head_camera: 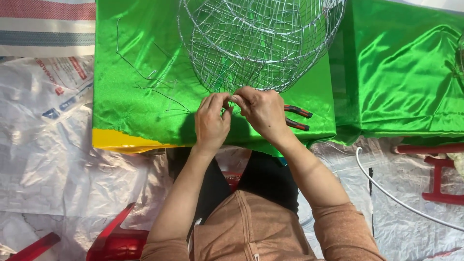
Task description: Attaching a wire handle to a wire basket frame by twisting and cutting thin binding wire with pliers.
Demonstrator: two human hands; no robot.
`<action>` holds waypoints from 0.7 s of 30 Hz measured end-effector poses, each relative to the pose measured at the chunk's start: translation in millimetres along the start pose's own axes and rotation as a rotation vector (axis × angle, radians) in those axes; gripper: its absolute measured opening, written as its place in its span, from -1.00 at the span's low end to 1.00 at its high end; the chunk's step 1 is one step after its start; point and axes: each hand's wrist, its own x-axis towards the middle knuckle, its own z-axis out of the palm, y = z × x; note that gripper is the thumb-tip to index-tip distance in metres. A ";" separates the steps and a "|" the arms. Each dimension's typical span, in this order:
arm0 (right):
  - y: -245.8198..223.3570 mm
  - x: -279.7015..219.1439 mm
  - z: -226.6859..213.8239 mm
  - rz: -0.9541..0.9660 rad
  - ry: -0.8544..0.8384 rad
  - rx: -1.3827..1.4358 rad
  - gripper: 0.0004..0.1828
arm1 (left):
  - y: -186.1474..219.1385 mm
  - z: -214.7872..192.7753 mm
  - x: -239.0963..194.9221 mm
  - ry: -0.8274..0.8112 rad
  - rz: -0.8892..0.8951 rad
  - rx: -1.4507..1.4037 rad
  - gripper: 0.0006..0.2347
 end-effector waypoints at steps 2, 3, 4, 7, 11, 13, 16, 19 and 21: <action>-2.0 0.5 -5.2 0.001 -0.010 0.000 -0.86 | 3.8 -3.8 2.3 -0.022 0.027 0.042 -0.76; -3.1 0.5 -7.6 0.004 -0.020 -0.002 -0.86 | 5.6 -6.0 3.8 -0.044 0.053 0.082 -0.79; -5.8 1.4 -8.6 0.007 -0.016 0.005 -0.86 | 4.2 -8.1 3.4 -0.050 0.057 0.086 -0.79; -10.1 3.3 -10.5 0.015 -0.032 -0.002 -0.87 | 2.3 -12.9 2.7 -0.097 0.063 0.110 -0.82; -11.5 5.7 -9.4 0.015 -0.080 -0.003 -0.82 | 8.0 -20.7 4.4 -0.117 0.050 0.135 -0.78; -14.5 6.9 -11.8 0.013 -0.089 -0.036 -0.80 | 10.8 -24.0 6.0 -0.121 0.055 0.123 -0.78; -18.5 9.2 -16.8 0.034 -0.124 -0.038 -0.79 | 13.7 -27.3 7.5 -0.131 0.071 0.117 -0.78; -17.6 10.9 -17.5 0.048 -0.153 -0.024 -0.79 | 18.6 -30.9 9.7 -0.127 0.043 0.044 -0.79; -16.2 11.2 -15.8 0.028 -0.142 -0.033 -0.79 | 21.3 -33.9 10.9 -0.131 0.043 0.024 -0.81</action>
